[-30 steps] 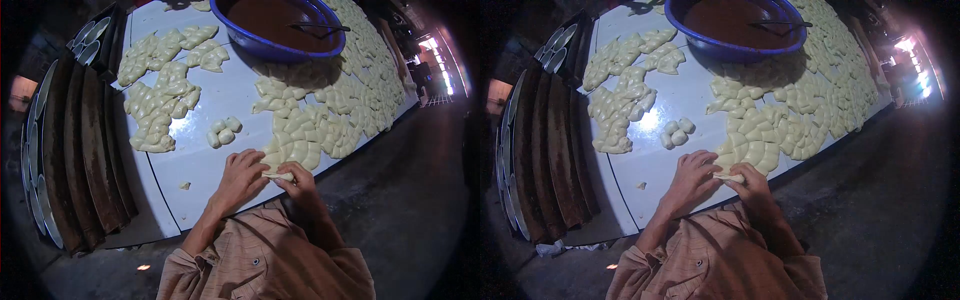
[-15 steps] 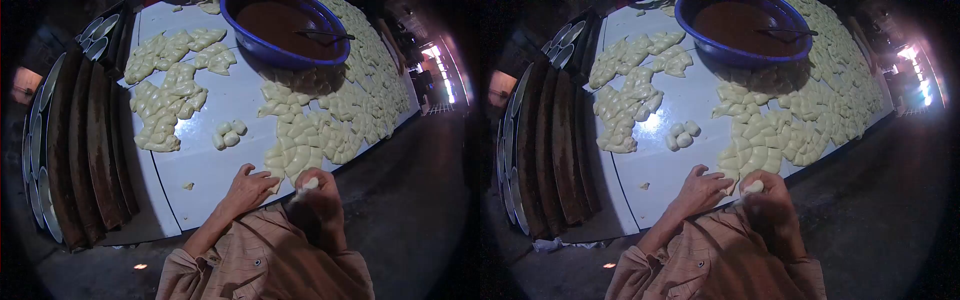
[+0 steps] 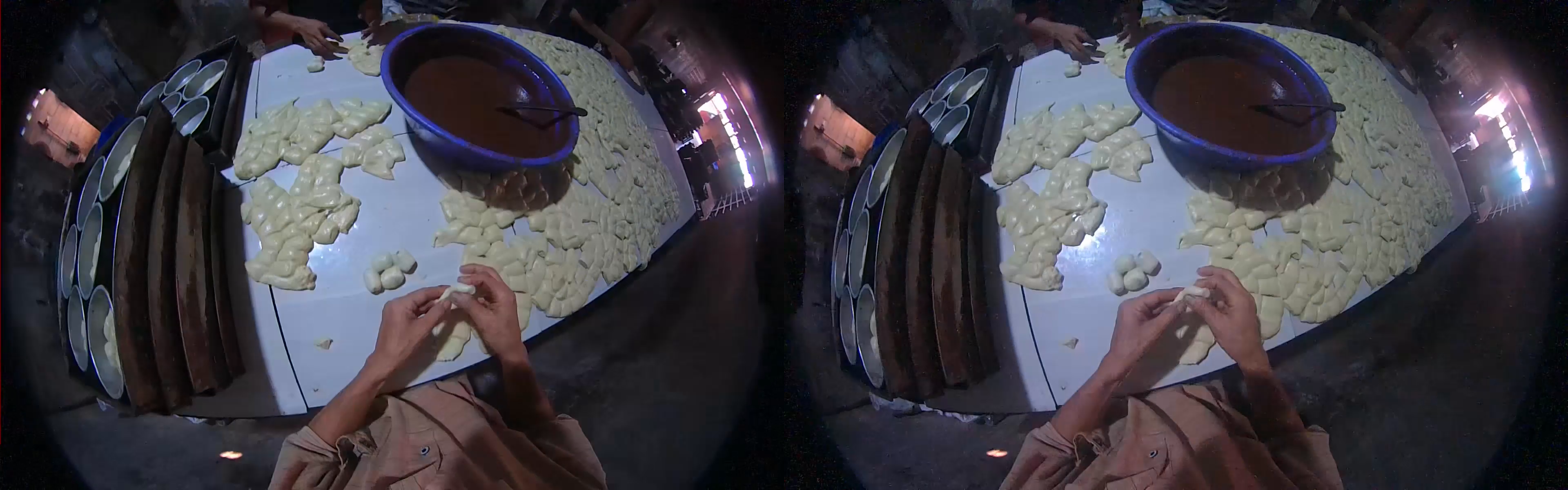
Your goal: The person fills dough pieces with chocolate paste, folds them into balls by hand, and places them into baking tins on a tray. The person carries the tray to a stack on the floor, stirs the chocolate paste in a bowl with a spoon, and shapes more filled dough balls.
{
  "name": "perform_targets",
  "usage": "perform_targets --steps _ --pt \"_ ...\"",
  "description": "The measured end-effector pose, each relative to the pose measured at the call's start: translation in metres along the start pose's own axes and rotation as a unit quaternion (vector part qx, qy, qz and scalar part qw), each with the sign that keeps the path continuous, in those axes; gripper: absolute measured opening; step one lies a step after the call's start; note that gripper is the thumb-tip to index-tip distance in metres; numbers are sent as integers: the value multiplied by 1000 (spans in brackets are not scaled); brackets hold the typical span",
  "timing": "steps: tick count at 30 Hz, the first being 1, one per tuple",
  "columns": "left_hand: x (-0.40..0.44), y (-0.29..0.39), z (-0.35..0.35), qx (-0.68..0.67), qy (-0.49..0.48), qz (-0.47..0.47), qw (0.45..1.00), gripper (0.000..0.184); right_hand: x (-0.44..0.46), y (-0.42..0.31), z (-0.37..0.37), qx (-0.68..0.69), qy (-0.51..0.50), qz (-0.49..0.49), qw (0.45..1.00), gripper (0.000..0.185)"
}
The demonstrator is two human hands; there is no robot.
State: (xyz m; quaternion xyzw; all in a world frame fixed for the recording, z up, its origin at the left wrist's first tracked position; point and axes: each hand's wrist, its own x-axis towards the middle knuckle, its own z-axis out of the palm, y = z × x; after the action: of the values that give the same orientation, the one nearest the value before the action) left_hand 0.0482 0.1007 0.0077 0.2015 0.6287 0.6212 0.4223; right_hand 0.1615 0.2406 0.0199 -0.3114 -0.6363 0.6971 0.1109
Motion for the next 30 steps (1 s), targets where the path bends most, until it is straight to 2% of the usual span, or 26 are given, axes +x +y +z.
perform_targets --steps 2,3,6,7,8,10,13,16,17,18,19,20,22,24,25,27,30 --pt "7 -3 10 -104 16 15 994 67 5 -10 2 64 18 -23 998 26" --pt "9 11 13 -8 48 49 998 83 12 -15 0 21 23 -61 998 29" --pt "33 29 20 143 105 307 935 83 18 -38 11 69 56 -96 991 33" --pt "39 38 27 114 98 330 932 80 23 -36 13 115 51 -107 986 35" --pt "50 34 32 100 87 372 919 74 25 -41 11 189 -6 -100 977 33" --pt "69 28 38 43 18 459 887 69 24 -56 15 320 -16 -62 945 28" --pt "87 30 58 -125 23 397 909 76 45 -65 0 350 -51 -37 935 24" --pt "92 52 65 -250 27 250 935 89 74 -85 -4 332 -36 -55 941 21" --pt "97 53 63 -215 26 247 944 93 92 -87 -14 302 -60 -91 947 18" --pt "100 48 62 -248 26 210 945 89 114 -91 -27 287 -43 -117 950 15" --pt "98 47 57 -214 25 189 958 87 130 -113 -34 207 -7 -178 962 14" --pt "95 48 49 -179 24 166 969 86 155 -120 -48 154 19 -185 970 16" --pt "90 48 32 -153 29 117 981 66 194 -141 -69 -78 49 -183 979 18" --pt "87 49 17 -119 22 42 992 54 226 -155 -77 -332 -2 -122 935 23" --pt "88 41 15 -112 47 74 990 41 238 -154 -77 -408 -35 -113 905 25" --pt "83 42 7 -84 41 52 994 40 259 -142 -76 -552 -98 -92 823 29" --pt "81 35 0 -69 36 44 996 38 274 -123 -77 -584 -182 -137 779 31"
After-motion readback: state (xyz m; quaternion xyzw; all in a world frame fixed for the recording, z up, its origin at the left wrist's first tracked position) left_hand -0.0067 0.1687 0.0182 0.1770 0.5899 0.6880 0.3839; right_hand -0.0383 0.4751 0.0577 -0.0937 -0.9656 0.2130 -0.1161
